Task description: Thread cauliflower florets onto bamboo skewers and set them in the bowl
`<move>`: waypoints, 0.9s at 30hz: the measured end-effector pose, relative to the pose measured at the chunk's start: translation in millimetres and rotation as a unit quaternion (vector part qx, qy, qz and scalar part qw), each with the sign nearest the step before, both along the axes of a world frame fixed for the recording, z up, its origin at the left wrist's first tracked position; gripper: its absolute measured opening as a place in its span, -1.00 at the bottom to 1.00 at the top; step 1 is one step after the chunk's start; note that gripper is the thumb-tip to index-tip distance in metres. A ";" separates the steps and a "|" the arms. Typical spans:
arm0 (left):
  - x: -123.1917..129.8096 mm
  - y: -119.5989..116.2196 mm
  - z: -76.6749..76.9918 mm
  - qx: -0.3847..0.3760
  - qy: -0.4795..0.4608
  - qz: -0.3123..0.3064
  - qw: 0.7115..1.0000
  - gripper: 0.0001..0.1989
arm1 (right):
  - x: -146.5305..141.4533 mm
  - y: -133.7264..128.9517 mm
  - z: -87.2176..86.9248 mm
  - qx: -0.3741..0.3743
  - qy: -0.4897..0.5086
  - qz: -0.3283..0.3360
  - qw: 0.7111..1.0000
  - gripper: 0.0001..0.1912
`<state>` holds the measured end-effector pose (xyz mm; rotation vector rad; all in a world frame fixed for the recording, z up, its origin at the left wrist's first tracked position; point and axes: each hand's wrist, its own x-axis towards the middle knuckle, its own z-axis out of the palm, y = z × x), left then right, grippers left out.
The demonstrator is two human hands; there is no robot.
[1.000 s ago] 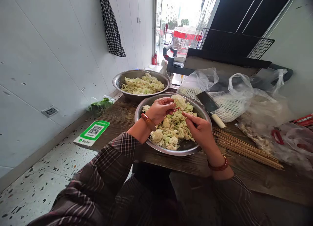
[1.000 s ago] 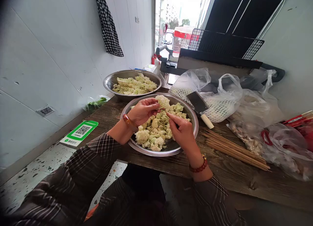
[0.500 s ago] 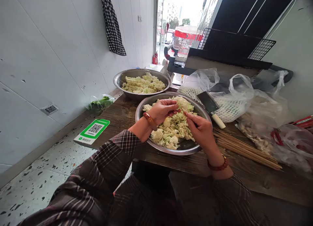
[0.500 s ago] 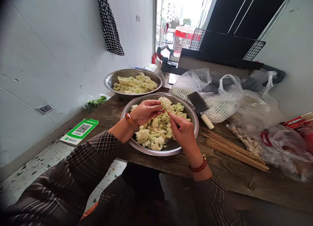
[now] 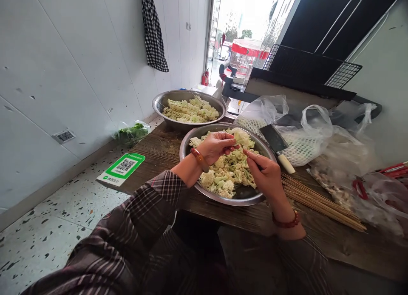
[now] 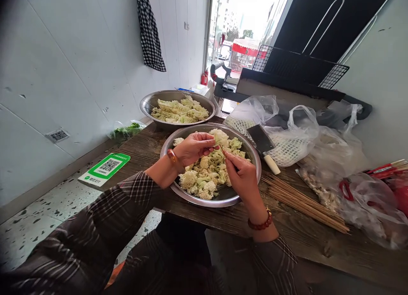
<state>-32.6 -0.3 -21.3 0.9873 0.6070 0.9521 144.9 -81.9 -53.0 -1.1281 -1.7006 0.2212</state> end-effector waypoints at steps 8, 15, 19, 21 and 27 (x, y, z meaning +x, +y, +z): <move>1.5 -0.2 -2.4 0.007 0.015 -0.002 1.000 -0.76 | 2.7 -2.0 -1.2 0.010 -0.026 -0.006 1.000 -0.71; 5.1 -4.1 -3.9 0.022 0.047 0.002 0.999 -0.74 | 2.2 -1.0 -2.7 0.001 -0.028 -0.012 1.000 -0.71; 7.3 -5.7 -3.6 0.063 0.070 0.020 0.995 -0.79 | 2.5 0.4 -3.7 -0.015 -0.020 -0.016 1.000 -0.70; 7.8 -6.8 -2.8 0.086 0.079 0.034 0.993 -0.81 | 2.8 0.7 -3.7 -0.028 -0.008 -0.012 0.999 -0.69; 8.1 -9.5 -1.2 0.108 0.106 0.057 0.987 -0.81 | 3.9 1.3 -4.1 -0.038 -0.001 -0.011 0.999 -0.70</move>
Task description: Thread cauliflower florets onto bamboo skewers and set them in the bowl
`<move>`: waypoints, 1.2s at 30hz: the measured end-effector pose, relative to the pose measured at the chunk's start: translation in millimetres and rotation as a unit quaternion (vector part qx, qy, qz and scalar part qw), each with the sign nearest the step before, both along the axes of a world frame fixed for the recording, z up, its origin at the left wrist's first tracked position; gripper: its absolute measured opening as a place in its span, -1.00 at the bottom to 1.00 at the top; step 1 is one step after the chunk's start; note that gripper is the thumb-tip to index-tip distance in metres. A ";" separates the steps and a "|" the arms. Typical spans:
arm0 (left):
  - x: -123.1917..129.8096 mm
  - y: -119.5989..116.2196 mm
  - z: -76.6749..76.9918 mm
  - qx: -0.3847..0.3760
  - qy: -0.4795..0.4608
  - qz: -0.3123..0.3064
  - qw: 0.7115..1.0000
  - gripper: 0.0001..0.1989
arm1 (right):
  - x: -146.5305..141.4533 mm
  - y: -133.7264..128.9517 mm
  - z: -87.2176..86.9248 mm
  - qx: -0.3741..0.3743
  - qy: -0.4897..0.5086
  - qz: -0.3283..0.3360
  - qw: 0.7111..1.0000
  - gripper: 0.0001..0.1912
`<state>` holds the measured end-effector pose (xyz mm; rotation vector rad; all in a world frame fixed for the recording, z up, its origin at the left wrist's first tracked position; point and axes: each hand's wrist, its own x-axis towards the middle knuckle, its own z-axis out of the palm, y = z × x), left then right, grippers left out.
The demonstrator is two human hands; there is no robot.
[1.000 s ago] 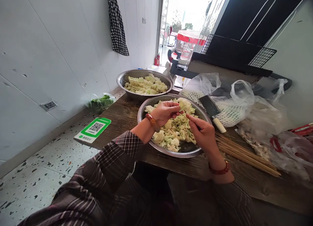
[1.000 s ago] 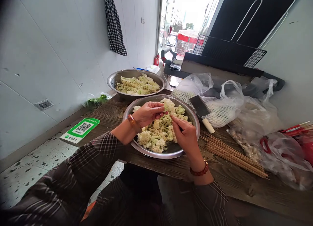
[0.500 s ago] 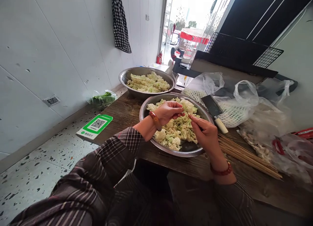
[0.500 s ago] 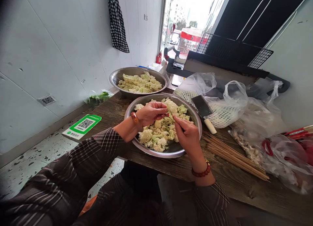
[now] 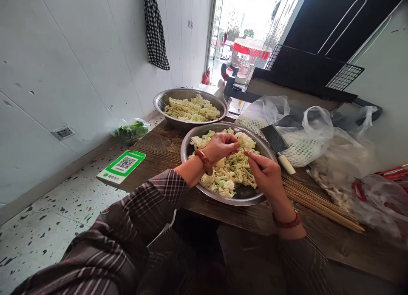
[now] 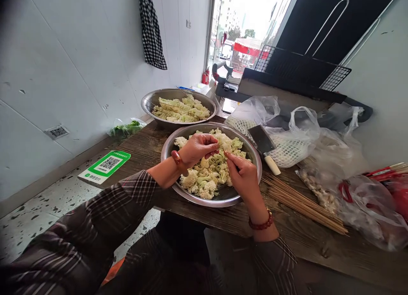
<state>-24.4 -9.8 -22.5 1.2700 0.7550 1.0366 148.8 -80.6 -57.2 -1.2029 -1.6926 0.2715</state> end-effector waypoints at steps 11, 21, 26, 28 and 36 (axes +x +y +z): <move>1.7 0.4 -0.8 0.008 0.027 0.007 1.000 -0.81 | -0.8 2.9 -0.5 -0.006 0.008 -0.006 1.000 -0.72; 10.5 -3.3 -2.3 0.032 0.075 0.014 0.997 -0.83 | -3.1 6.0 0.6 -0.032 0.008 -0.024 0.999 -0.71; 9.3 -3.1 -2.8 0.027 0.041 -0.008 0.999 -0.90 | -3.8 6.0 2.6 -0.099 0.092 -0.009 0.991 -0.64; 5.9 -2.5 -1.9 0.013 0.016 -0.037 0.999 -0.85 | -4.2 5.8 3.1 -0.128 0.140 0.006 0.982 -0.58; -1.1 0.4 -2.2 0.011 0.015 -0.068 0.998 -0.57 | -8.4 6.8 3.4 -0.125 0.121 0.006 0.985 -0.60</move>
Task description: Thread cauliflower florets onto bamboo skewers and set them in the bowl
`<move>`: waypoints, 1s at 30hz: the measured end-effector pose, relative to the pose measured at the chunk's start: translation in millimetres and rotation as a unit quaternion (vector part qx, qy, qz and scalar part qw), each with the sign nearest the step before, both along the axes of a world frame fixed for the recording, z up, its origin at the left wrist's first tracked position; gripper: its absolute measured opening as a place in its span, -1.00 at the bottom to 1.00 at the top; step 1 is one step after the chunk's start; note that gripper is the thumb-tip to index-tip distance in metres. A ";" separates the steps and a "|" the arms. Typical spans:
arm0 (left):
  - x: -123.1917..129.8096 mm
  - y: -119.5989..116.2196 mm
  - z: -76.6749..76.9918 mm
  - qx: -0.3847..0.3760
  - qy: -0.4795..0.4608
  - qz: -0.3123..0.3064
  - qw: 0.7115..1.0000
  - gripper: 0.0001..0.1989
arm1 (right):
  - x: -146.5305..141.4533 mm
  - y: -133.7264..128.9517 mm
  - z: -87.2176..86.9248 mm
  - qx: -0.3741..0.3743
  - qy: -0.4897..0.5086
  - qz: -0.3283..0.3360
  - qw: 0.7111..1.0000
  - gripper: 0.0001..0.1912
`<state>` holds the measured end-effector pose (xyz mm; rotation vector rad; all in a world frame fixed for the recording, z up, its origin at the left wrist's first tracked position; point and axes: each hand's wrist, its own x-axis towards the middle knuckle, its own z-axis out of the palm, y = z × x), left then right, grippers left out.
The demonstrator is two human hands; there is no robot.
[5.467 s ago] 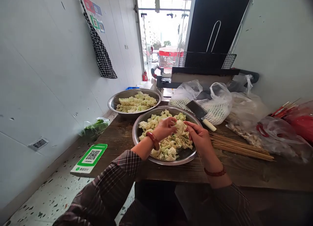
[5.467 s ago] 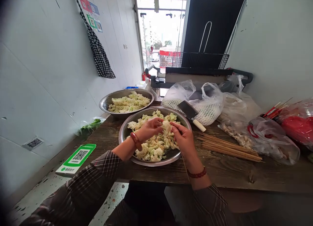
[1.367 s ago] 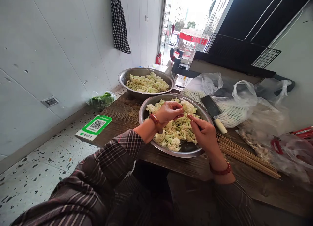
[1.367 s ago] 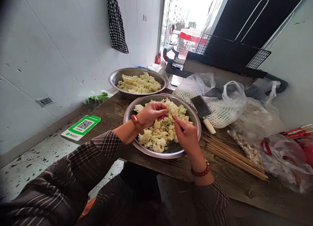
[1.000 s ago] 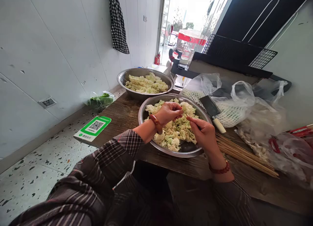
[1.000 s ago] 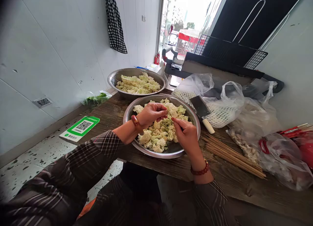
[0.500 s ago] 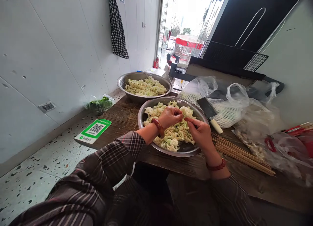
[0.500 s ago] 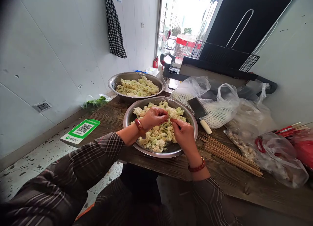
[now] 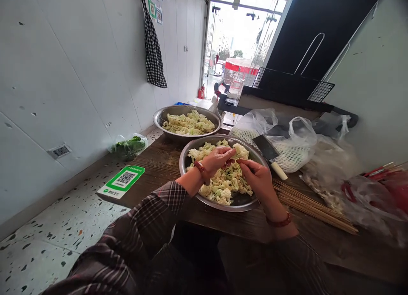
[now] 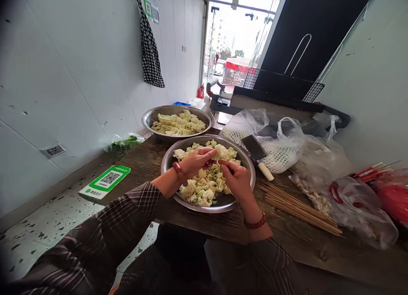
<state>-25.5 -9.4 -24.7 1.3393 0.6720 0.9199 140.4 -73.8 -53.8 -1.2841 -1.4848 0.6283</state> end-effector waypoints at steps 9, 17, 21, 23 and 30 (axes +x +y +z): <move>-3.7 2.5 5.5 -0.031 -0.092 0.073 0.993 -0.58 | -15.8 -9.6 0.8 0.036 -0.037 -0.009 0.999 -0.61; -6.4 0.7 7.9 -0.056 -0.107 0.015 0.992 -0.48 | -22.8 -13.0 2.3 0.018 -0.025 -0.001 1.000 -0.58; -7.6 -0.1 10.7 -0.058 -0.116 0.040 0.991 -0.47 | -24.5 -16.1 3.4 0.034 -0.053 -0.015 0.998 -0.60; -7.7 -0.4 11.3 -0.060 -0.119 0.036 0.990 -0.47 | -25.6 -17.2 4.2 0.046 -0.060 -0.020 0.997 -0.62; -3.5 -1.1 10.0 -0.034 -0.118 0.044 0.991 -0.48 | -29.1 -17.3 5.2 0.069 -0.089 -0.030 0.993 -0.66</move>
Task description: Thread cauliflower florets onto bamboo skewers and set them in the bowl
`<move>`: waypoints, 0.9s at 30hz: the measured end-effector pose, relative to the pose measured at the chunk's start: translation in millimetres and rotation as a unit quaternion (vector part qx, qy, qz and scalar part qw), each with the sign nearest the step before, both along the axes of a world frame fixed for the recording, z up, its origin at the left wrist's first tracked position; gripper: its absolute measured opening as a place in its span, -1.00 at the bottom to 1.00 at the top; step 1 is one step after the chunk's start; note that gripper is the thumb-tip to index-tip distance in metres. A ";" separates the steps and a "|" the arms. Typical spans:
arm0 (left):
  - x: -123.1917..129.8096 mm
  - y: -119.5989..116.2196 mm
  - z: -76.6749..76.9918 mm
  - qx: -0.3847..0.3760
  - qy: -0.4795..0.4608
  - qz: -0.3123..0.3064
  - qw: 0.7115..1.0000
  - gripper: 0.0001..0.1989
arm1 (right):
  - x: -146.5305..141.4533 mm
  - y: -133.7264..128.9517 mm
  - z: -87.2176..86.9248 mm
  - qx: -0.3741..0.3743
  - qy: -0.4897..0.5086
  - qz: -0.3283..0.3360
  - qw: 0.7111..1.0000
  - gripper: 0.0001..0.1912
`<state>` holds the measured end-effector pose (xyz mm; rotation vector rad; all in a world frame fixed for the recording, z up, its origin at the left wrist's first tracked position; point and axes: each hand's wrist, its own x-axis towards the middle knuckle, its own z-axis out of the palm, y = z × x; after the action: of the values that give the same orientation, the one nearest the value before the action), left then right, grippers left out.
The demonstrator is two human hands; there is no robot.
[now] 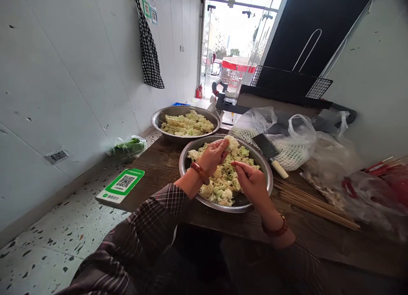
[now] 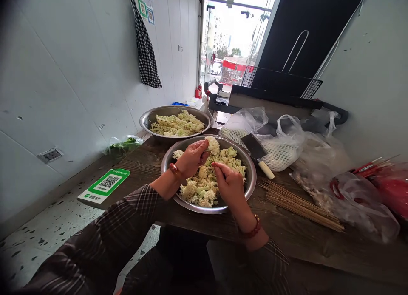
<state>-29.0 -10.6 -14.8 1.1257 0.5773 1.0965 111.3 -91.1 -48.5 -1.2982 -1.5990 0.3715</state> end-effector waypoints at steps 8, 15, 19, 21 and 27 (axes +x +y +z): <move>6.2 -1.8 -3.1 0.074 0.034 0.026 0.996 -0.47 | -5.6 3.2 1.2 0.021 0.002 -0.034 0.999 -0.67; 8.4 -3.7 -6.9 0.114 0.094 0.040 0.988 -0.48 | -8.0 17.2 5.7 -0.001 0.039 -0.022 0.999 -0.61; 6.2 -0.9 -7.5 0.086 0.068 0.033 0.993 -0.45 | -7.6 14.0 3.5 -0.032 0.081 0.004 0.996 -0.60; 5.3 -0.9 -6.6 0.075 0.057 0.031 0.995 -0.45 | -8.2 11.3 3.0 -0.035 0.089 -0.004 0.995 -0.59; 6.9 -3.0 -6.2 0.097 0.068 0.034 0.992 -0.46 | -11.4 12.5 4.7 -0.015 0.088 -0.034 0.995 -0.59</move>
<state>-22.0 -13.5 -21.0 1.3662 0.6288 1.1585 99.9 -78.6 -43.9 -1.3022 -1.4030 0.4563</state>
